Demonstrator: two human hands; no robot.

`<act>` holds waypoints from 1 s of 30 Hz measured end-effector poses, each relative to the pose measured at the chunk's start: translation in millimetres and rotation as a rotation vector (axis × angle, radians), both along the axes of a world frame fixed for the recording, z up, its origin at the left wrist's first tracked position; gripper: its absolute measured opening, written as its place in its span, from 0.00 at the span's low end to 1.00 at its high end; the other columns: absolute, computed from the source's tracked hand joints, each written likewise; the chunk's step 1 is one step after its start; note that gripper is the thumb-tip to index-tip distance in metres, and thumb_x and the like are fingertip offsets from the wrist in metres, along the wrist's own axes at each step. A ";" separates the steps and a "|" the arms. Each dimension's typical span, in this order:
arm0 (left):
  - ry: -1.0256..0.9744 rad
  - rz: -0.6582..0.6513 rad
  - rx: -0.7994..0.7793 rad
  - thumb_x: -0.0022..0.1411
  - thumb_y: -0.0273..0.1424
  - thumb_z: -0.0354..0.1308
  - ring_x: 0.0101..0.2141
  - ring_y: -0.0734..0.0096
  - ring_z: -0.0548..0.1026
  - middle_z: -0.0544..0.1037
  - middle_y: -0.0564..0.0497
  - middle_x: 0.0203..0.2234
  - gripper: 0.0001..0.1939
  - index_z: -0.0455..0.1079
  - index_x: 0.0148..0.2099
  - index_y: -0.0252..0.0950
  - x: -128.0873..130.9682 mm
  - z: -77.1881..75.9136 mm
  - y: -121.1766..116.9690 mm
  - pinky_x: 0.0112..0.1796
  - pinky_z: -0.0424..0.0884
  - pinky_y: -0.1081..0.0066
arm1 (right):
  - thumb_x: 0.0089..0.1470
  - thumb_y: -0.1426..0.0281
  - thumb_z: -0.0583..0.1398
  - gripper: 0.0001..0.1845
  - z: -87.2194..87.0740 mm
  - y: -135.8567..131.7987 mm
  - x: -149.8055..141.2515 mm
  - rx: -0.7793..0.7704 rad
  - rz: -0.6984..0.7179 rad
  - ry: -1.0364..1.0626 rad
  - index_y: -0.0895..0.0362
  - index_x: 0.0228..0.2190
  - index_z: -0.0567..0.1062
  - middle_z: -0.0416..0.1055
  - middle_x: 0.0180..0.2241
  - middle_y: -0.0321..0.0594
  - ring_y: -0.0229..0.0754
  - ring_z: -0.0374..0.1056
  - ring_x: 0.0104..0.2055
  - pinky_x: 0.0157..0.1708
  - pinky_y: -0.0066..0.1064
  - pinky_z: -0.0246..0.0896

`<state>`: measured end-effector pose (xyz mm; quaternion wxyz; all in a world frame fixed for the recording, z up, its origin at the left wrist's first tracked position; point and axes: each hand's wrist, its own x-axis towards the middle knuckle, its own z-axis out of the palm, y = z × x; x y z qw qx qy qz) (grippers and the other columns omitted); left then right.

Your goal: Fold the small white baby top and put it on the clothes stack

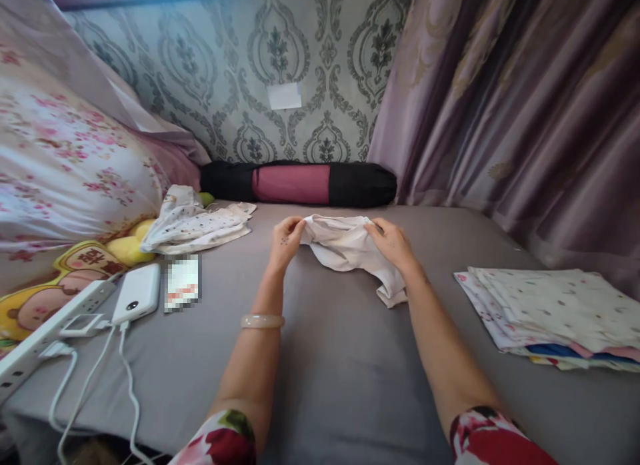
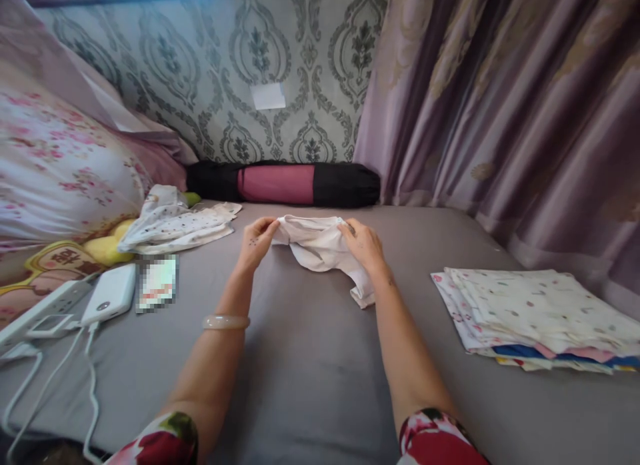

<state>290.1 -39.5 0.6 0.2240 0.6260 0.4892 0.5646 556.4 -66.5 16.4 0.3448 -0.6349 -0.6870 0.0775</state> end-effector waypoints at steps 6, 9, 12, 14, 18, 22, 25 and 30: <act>0.100 0.031 0.184 0.62 0.36 0.53 0.32 0.71 0.70 0.75 0.51 0.30 0.11 0.72 0.38 0.37 -15.0 51.5 -18.7 0.33 0.65 0.74 | 0.61 0.51 0.52 0.23 29.9 -15.2 -7.1 0.168 0.051 0.050 0.52 0.46 0.76 0.76 0.34 0.38 0.42 0.69 0.35 0.36 0.30 0.59; 0.195 -0.005 0.250 0.63 0.36 0.53 0.32 0.71 0.69 0.75 0.51 0.31 0.11 0.73 0.39 0.37 -27.0 78.9 -31.6 0.32 0.64 0.74 | 0.60 0.50 0.53 0.25 54.9 -23.8 -7.5 0.214 0.116 0.095 0.54 0.45 0.77 0.76 0.35 0.39 0.43 0.69 0.37 0.37 0.30 0.60; 0.297 -0.036 0.284 0.62 0.38 0.55 0.31 0.71 0.69 0.74 0.52 0.28 0.12 0.74 0.40 0.37 -39.3 113.9 -50.3 0.31 0.64 0.74 | 0.56 0.47 0.56 0.26 88.8 -38.2 -3.7 0.201 0.210 0.153 0.54 0.41 0.78 0.76 0.35 0.39 0.43 0.69 0.37 0.36 0.31 0.61; 0.336 -0.042 0.323 0.62 0.38 0.56 0.31 0.72 0.70 0.74 0.53 0.27 0.12 0.75 0.39 0.36 -46.0 139.7 -65.0 0.32 0.64 0.74 | 0.53 0.46 0.58 0.26 113.2 -49.2 1.0 0.147 0.299 0.210 0.53 0.39 0.78 0.75 0.33 0.38 0.43 0.69 0.36 0.33 0.30 0.61; 0.281 -0.100 0.419 0.62 0.38 0.56 0.34 0.76 0.70 0.74 0.54 0.32 0.14 0.75 0.41 0.33 -55.5 170.6 -76.0 0.36 0.64 0.74 | 0.52 0.44 0.59 0.26 145.6 -58.1 7.6 0.022 0.427 0.313 0.53 0.38 0.78 0.75 0.32 0.39 0.42 0.69 0.32 0.28 0.29 0.60; 0.399 -0.256 0.123 0.56 0.41 0.59 0.24 0.80 0.65 0.71 0.56 0.21 0.15 0.75 0.31 0.32 -58.2 144.9 -47.3 0.28 0.61 0.77 | 0.47 0.43 0.62 0.29 141.1 -44.3 4.3 -0.013 0.484 0.138 0.56 0.33 0.79 0.76 0.33 0.40 0.43 0.69 0.34 0.31 0.30 0.61; 0.296 -0.267 0.021 0.55 0.42 0.59 0.25 0.75 0.67 0.73 0.52 0.23 0.15 0.75 0.32 0.34 -54.6 110.6 -26.0 0.25 0.62 0.76 | 0.45 0.42 0.63 0.29 126.5 -33.8 2.2 0.030 0.420 0.112 0.56 0.31 0.79 0.76 0.32 0.41 0.44 0.69 0.35 0.32 0.31 0.61; 0.047 -0.281 -0.110 0.53 0.43 0.61 0.21 0.77 0.64 0.72 0.53 0.22 0.14 0.74 0.33 0.36 -43.1 80.3 -18.1 0.22 0.57 0.76 | 0.43 0.43 0.63 0.28 107.2 -25.5 8.2 -0.040 0.367 0.112 0.57 0.27 0.78 0.73 0.26 0.38 0.41 0.66 0.29 0.28 0.30 0.58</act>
